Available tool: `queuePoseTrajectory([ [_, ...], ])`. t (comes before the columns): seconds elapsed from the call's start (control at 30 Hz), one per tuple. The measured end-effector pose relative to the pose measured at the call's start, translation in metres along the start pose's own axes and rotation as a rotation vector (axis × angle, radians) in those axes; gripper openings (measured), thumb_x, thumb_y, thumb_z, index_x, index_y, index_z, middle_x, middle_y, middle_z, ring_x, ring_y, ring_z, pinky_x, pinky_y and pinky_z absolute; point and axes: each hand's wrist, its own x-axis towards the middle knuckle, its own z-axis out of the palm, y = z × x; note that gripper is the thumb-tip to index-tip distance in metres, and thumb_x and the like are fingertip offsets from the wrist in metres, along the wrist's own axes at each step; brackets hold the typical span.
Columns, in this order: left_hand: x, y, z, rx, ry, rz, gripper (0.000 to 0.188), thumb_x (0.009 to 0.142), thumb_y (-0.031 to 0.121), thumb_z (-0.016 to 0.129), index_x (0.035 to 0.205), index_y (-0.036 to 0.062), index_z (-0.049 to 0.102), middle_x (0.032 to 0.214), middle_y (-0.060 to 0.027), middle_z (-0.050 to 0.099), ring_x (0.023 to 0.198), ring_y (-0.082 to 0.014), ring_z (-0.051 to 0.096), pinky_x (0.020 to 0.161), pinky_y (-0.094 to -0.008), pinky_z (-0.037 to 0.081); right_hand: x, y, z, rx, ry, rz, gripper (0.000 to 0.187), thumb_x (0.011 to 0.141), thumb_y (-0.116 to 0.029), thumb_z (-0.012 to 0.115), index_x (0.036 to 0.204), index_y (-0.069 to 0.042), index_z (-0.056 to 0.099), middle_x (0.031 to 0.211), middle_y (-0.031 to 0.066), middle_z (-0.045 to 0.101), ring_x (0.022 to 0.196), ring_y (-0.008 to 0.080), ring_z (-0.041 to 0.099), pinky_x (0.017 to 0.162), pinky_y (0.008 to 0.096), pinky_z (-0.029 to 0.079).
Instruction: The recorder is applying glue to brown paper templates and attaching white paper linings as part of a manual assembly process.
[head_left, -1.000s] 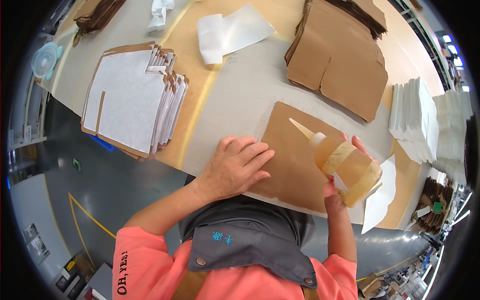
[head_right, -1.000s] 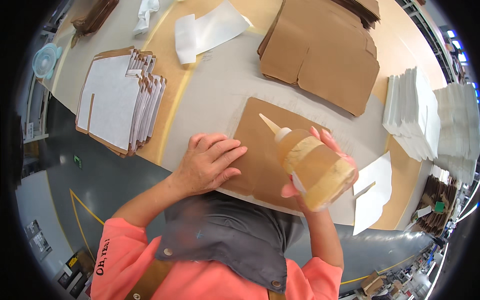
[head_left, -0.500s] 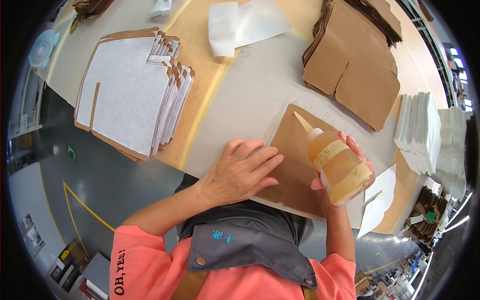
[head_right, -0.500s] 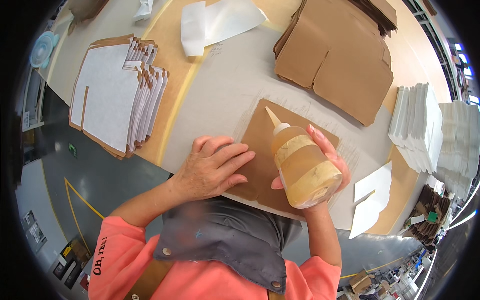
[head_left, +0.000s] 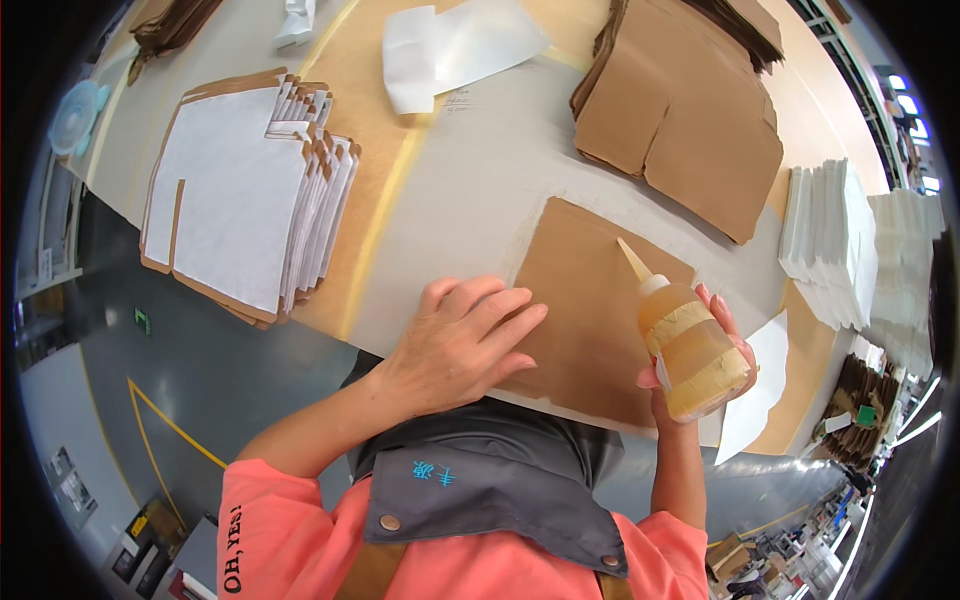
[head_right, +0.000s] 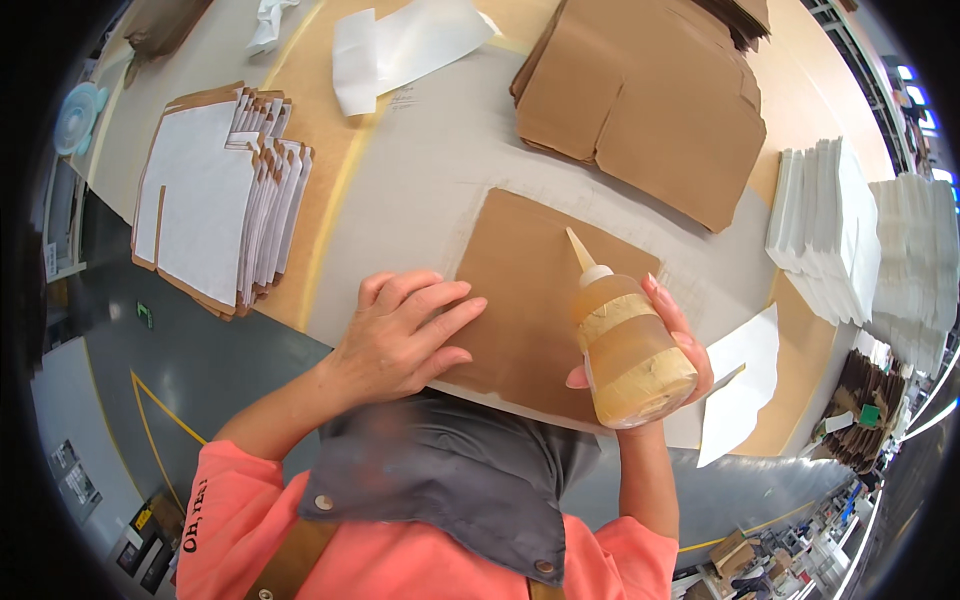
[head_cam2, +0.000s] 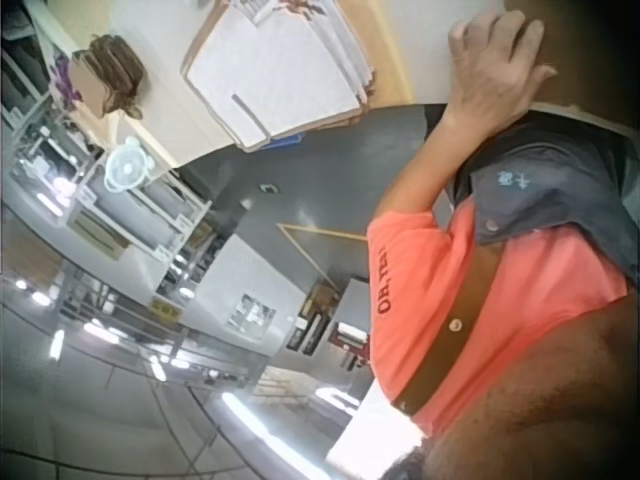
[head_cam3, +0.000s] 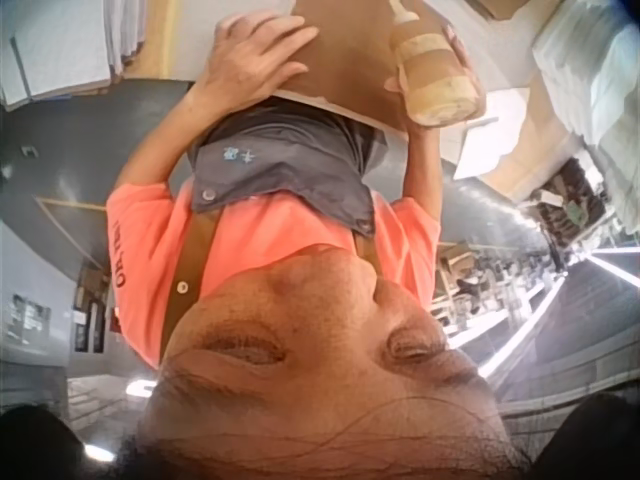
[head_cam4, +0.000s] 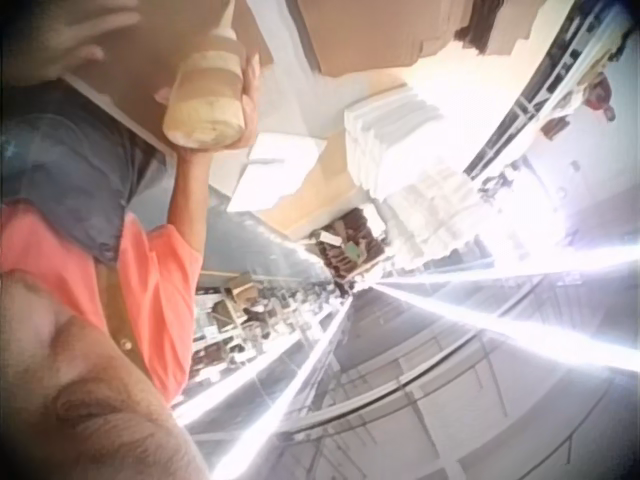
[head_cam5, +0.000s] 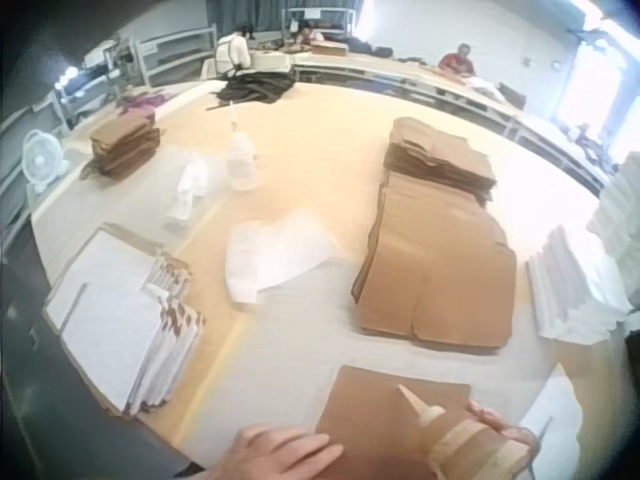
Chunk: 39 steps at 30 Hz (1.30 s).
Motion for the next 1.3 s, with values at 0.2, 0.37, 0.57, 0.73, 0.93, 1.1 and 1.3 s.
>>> queuePoseTrajectory([
  [0.2, -0.001, 0.017, 0.002, -0.050, 0.028, 0.038, 0.040, 0.091, 0.040, 0.063, 0.120, 0.0117, 0.069, 0.122, -0.0028, 0.061, 0.111, -0.0233, 0.053, 0.094, -0.0395, 0.035, -0.013, 0.002, -0.021, -0.093, 0.061, 0.072, 0.105, 0.062, -0.065, 0.084, 0.133, -0.013, 0.025, 0.132, 0.0230, 0.056, 0.115, 0.0378, 0.064, 0.097, 0.0495, 0.054],
  [0.37, 0.003, 0.029, 0.005, -0.091, 0.010, 0.070, 0.038, 0.091, 0.039, 0.063, 0.116, 0.0118, 0.070, 0.120, -0.0028, 0.062, 0.112, -0.0229, 0.053, 0.094, -0.0393, 0.035, -0.020, 0.003, -0.037, -0.099, 0.097, 0.115, 0.104, 0.064, -0.064, 0.083, 0.134, -0.016, 0.023, 0.140, 0.0231, 0.048, 0.121, 0.0397, 0.059, 0.101, 0.0524, 0.051],
  [0.57, 0.006, 0.037, 0.006, -0.121, -0.027, 0.068, 0.040, 0.082, 0.035, 0.074, 0.113, 0.0109, 0.069, 0.121, -0.0022, 0.061, 0.114, -0.0207, 0.052, 0.096, -0.0383, 0.034, -0.028, 0.001, -0.050, -0.082, 0.171, 0.313, 0.107, 0.063, -0.067, 0.080, 0.136, -0.014, 0.021, 0.143, 0.0228, 0.043, 0.126, 0.0413, 0.054, 0.104, 0.0535, 0.048],
  [0.73, 0.009, 0.041, 0.008, -0.076, -0.054, 0.095, 0.035, 0.091, 0.040, 0.065, 0.112, 0.0143, 0.071, 0.121, -0.0021, 0.061, 0.113, -0.0213, 0.053, 0.095, -0.0380, 0.035, -0.027, -0.001, -0.053, 0.011, 0.324, 0.466, 0.114, 0.066, -0.067, 0.076, 0.142, -0.011, 0.013, 0.145, 0.0234, 0.041, 0.128, 0.0425, 0.052, 0.105, 0.0547, 0.047],
  [0.93, 0.009, 0.047, 0.007, -0.069, -0.066, 0.098, 0.035, 0.091, 0.042, 0.064, 0.111, 0.0141, 0.071, 0.121, -0.0020, 0.061, 0.113, -0.0211, 0.054, 0.095, -0.0376, 0.035, -0.023, -0.009, -0.058, 0.124, 0.375, 0.567, 0.114, 0.067, -0.064, 0.079, 0.147, -0.007, 0.020, 0.148, 0.0209, 0.039, 0.131, 0.0418, 0.050, 0.107, 0.0546, 0.046],
  [1.1, 0.010, 0.049, 0.008, -0.076, -0.068, 0.110, 0.035, 0.092, 0.043, 0.063, 0.111, 0.0141, 0.071, 0.120, -0.0022, 0.062, 0.112, -0.0212, 0.055, 0.095, -0.0374, 0.035, -0.031, -0.018, -0.065, 0.141, 0.368, 0.608, 0.111, 0.068, -0.064, 0.078, 0.147, -0.006, 0.025, 0.149, 0.0187, 0.038, 0.133, 0.0405, 0.048, 0.108, 0.0525, 0.045],
  [1.3, 0.008, 0.053, 0.009, -0.080, -0.060, 0.125, 0.035, 0.094, 0.044, 0.062, 0.111, 0.0143, 0.071, 0.119, -0.0025, 0.062, 0.111, -0.0216, 0.055, 0.095, -0.0373, 0.035, -0.064, -0.020, -0.078, 0.042, 0.260, 0.584, 0.115, 0.067, -0.069, 0.075, 0.147, -0.007, 0.022, 0.149, 0.0186, 0.040, 0.132, 0.0403, 0.050, 0.106, 0.0502, 0.047],
])
